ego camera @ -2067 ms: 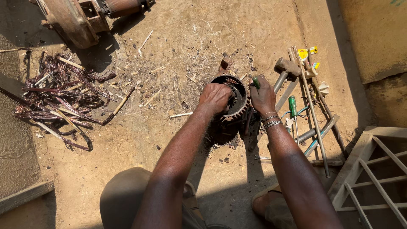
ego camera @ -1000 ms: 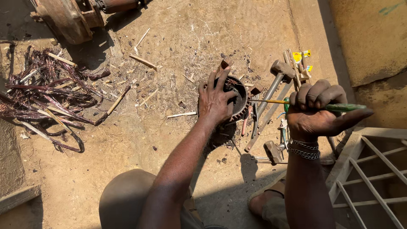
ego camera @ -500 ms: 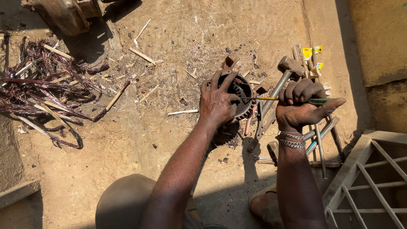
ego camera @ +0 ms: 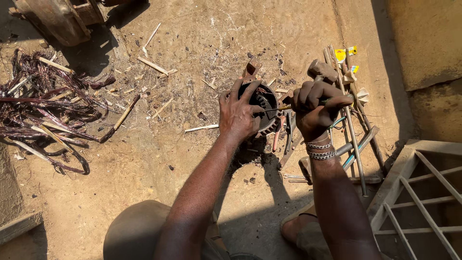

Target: The person sits on the ground and uses a screwdriver to pry burnt copper windings out of an electric motor stator, working around the slots. They then use pliers to pull remaining wire out of the housing and collect the stripped copper with a pile of scrap wire nearby.

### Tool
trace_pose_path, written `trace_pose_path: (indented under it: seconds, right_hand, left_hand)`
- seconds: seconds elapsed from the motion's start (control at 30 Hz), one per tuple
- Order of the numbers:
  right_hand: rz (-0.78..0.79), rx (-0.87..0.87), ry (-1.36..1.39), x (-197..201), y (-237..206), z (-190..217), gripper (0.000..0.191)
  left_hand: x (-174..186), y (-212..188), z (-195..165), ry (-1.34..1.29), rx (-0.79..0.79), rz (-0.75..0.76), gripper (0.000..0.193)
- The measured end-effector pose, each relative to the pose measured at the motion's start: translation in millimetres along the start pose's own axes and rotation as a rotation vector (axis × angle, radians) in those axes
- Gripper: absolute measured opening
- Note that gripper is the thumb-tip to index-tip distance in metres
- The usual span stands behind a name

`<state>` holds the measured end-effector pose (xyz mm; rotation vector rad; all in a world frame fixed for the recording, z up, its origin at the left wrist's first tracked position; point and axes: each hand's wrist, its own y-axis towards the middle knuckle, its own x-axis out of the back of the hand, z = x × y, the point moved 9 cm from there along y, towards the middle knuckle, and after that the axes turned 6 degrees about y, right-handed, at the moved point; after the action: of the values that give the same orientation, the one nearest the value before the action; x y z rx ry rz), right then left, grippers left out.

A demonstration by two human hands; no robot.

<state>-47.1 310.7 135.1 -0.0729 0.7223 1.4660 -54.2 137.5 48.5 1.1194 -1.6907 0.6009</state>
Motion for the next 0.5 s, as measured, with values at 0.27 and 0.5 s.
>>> trace_pose_path:
  seconds: [0.27,0.5]
  right_hand:
    - [-0.015,0.01,-0.175,-8.1,-18.6,-41.0,0.074]
    - [-0.039,-0.093,-0.157,4.9,-27.5,-63.9,0.059]
  left_hand:
    - [4.6,-3.6,2.9,-0.042,-0.007,-0.084,0.012]
    - [6.5,-5.1,-0.2,-0.035,0.033,-0.102,0.016]
